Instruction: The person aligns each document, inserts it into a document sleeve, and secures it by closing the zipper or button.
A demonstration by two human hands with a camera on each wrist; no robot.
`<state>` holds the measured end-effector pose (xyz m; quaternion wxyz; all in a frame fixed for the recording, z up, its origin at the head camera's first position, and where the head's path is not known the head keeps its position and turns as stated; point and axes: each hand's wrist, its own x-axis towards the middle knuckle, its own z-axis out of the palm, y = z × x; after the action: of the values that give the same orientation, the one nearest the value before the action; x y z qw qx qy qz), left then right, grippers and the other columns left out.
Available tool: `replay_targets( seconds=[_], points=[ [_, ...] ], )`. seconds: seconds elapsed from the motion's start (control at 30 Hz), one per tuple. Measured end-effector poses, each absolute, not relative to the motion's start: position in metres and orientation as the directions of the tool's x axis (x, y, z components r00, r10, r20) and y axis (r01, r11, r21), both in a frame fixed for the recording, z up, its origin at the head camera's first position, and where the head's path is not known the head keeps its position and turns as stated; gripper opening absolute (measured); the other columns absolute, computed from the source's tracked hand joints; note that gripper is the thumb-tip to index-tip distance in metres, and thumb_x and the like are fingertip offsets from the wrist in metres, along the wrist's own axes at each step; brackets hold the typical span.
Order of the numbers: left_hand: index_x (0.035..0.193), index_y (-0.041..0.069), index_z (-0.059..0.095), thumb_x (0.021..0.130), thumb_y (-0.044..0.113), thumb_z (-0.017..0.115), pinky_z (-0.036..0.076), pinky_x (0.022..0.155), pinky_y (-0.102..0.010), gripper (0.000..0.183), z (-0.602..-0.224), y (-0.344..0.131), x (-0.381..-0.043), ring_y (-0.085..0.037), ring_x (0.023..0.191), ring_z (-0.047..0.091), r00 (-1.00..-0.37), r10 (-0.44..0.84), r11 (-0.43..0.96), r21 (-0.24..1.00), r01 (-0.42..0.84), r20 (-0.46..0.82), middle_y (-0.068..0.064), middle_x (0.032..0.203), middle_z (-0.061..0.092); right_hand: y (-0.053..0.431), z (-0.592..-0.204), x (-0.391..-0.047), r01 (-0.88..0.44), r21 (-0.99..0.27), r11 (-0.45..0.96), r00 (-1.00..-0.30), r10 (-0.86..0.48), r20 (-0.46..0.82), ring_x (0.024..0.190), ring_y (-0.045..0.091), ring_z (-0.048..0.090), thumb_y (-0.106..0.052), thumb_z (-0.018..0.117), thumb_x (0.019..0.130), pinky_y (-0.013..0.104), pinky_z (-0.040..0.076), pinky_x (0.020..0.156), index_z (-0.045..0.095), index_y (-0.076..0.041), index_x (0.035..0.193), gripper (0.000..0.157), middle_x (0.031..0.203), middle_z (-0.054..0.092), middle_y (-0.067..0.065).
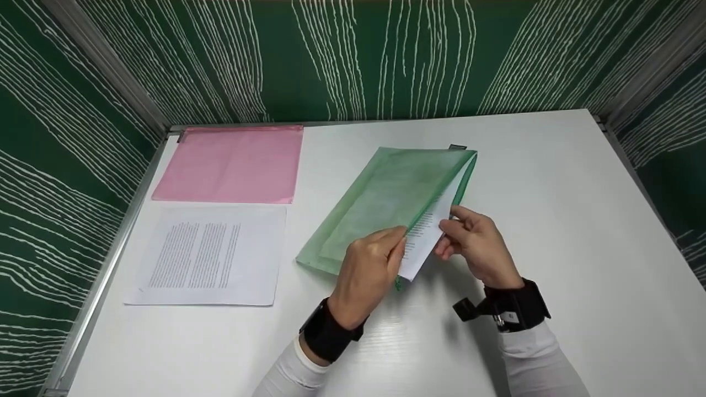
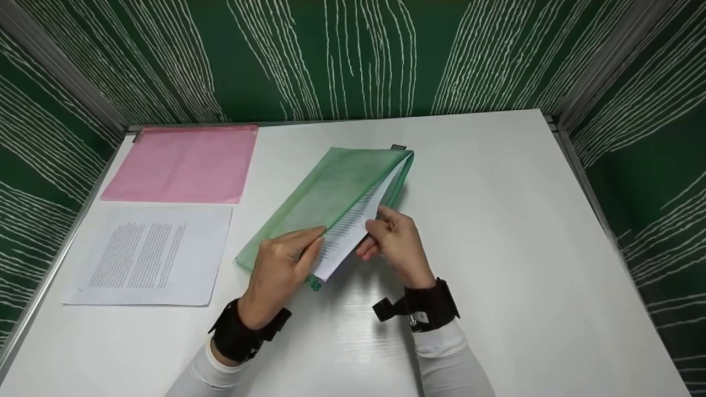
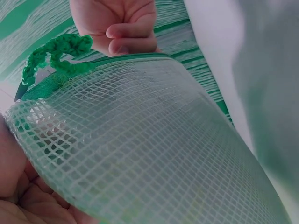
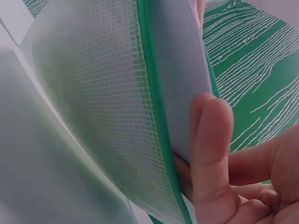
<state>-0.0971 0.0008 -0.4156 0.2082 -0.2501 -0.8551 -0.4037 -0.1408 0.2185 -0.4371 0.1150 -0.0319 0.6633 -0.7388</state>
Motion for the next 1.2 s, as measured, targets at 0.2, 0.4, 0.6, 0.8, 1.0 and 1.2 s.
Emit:
replay_targets(
  seconds=[0.2, 0.4, 0.6, 0.8, 1.0, 1.2],
  points=[
    [0.113, -0.003, 0.075, 0.102, 0.006, 0.063, 0.058, 0.08, -0.025, 0.019, -0.414, 0.002, -0.096, -0.015, 0.099, 0.073, -0.775, 0.26, 0.541, 0.578, 0.611, 0.576, -0.011, 0.107, 0.076, 0.217, -0.439, -0.14, 0.125, -0.987, -0.097, -0.973, -0.205, -0.103, 0.057, 0.011, 0.066, 0.0, 0.049, 0.106, 0.022, 0.054, 0.056, 0.027, 0.016, 0.152, 0.054, 0.068, 0.067, 0.004],
    [0.108, -0.004, 0.075, 0.103, 0.006, 0.061, 0.056, 0.07, -0.021, 0.018, -0.415, 0.003, -0.096, -0.01, 0.083, 0.07, -0.77, 0.252, 0.534, 0.58, 0.616, 0.586, -0.009, 0.096, 0.075, 0.215, -0.442, -0.14, 0.127, -0.988, -0.083, -0.972, -0.207, -0.108, 0.056, 0.011, 0.064, -0.001, 0.051, 0.105, 0.023, 0.053, 0.055, 0.019, 0.012, 0.156, 0.061, 0.066, 0.064, 0.004],
    [0.108, -0.004, 0.075, 0.103, 0.006, 0.06, 0.053, 0.065, -0.017, 0.018, -0.415, 0.005, -0.095, -0.008, 0.073, 0.065, -0.776, 0.244, 0.54, 0.584, 0.607, 0.582, -0.007, 0.09, 0.074, 0.213, -0.444, -0.14, 0.127, -0.989, -0.071, -0.97, -0.218, -0.109, 0.053, 0.01, 0.062, -0.001, 0.051, 0.105, 0.023, 0.051, 0.05, 0.014, 0.013, 0.157, 0.066, 0.066, 0.064, 0.004],
    [0.114, -0.004, 0.074, 0.104, 0.008, 0.06, 0.056, 0.071, -0.02, 0.021, -0.415, 0.006, -0.092, -0.012, 0.083, 0.071, -0.769, 0.262, 0.543, 0.57, 0.617, 0.582, -0.01, 0.099, 0.076, 0.21, -0.446, -0.141, 0.142, -0.988, -0.063, -0.966, -0.225, -0.125, 0.049, 0.009, 0.059, -0.002, 0.052, 0.105, 0.022, 0.048, 0.046, 0.012, 0.013, 0.157, 0.068, 0.066, 0.063, 0.001],
    [0.114, -0.004, 0.074, 0.104, 0.007, 0.059, 0.056, 0.072, -0.019, 0.021, -0.414, 0.007, -0.09, -0.012, 0.084, 0.071, -0.755, 0.291, 0.539, 0.552, 0.637, 0.588, -0.01, 0.1, 0.075, 0.209, -0.448, -0.141, 0.166, -0.985, -0.036, -0.958, -0.244, -0.153, 0.045, 0.009, 0.056, -0.006, 0.054, 0.106, 0.023, 0.046, 0.043, 0.021, 0.009, 0.158, 0.063, 0.067, 0.061, 0.004],
    [0.115, -0.004, 0.074, 0.104, 0.007, 0.06, 0.057, 0.079, -0.021, 0.021, -0.415, 0.008, -0.09, -0.016, 0.095, 0.073, -0.745, 0.306, 0.536, 0.54, 0.649, 0.592, -0.012, 0.108, 0.075, 0.21, -0.446, -0.141, 0.17, -0.984, 0.045, -0.953, -0.248, -0.176, 0.044, 0.01, 0.054, -0.012, 0.056, 0.106, 0.024, 0.045, 0.042, 0.036, 0.001, 0.154, 0.053, 0.073, 0.062, 0.006]
  ],
)
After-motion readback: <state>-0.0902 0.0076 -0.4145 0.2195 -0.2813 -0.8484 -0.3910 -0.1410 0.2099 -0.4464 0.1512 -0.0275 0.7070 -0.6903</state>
